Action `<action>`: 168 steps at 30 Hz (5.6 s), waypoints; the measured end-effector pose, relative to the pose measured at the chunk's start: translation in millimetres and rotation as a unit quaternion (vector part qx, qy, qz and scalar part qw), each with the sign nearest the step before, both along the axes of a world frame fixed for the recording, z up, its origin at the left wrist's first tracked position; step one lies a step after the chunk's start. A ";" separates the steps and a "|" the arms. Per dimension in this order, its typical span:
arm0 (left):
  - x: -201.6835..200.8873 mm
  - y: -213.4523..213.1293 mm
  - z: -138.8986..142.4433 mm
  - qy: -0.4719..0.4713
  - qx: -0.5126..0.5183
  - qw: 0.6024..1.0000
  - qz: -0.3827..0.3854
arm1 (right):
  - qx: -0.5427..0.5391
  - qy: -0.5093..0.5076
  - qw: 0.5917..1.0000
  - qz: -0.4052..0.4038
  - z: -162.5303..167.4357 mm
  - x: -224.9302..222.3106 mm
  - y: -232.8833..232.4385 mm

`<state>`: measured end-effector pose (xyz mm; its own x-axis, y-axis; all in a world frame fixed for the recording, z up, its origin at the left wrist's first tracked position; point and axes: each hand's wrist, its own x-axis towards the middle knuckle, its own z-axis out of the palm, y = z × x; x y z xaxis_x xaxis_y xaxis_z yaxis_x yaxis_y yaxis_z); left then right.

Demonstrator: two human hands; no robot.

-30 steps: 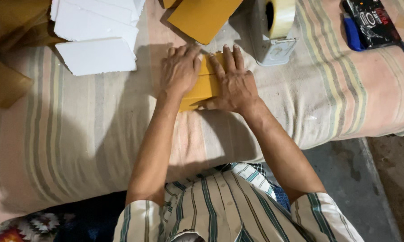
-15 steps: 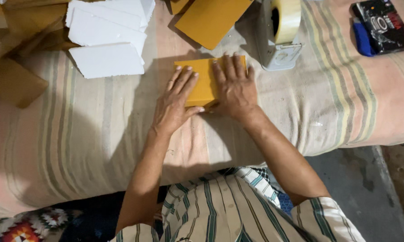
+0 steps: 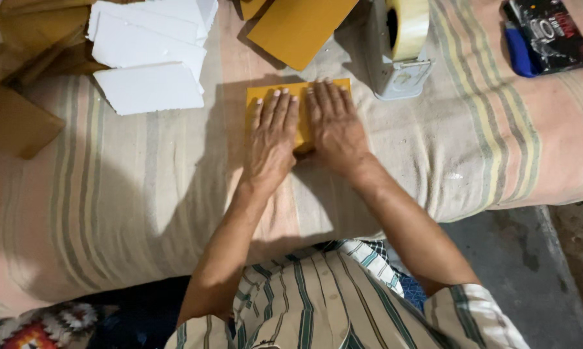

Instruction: The person folds flat cardboard pieces into small rectangular boxes by hand, pressing the flaps to form creases and then opening the boxes to check the shape. The process is repeated for multiple units on a table with a tape dispenser and foam pieces nearby.

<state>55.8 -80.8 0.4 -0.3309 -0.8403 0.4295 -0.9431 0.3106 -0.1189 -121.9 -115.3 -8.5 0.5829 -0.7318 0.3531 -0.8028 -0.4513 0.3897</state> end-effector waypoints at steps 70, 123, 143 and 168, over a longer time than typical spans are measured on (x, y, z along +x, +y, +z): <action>41.7 -90.6 1.4 0.312 0.182 0.931 0.060 | 0.218 -0.473 0.848 0.094 22.9 -28.7 35.0; 2.2 -18.1 -3.5 0.183 0.041 0.982 0.001 | 0.030 -0.335 0.941 0.031 42.7 23.7 17.8; -2.8 -78.9 13.2 0.205 0.173 0.953 0.142 | 0.030 -0.215 0.972 -0.092 11.6 38.2 -54.5; 15.1 -93.3 20.8 0.221 0.141 0.951 0.162 | 0.167 -0.182 0.960 -0.131 34.8 32.4 -60.8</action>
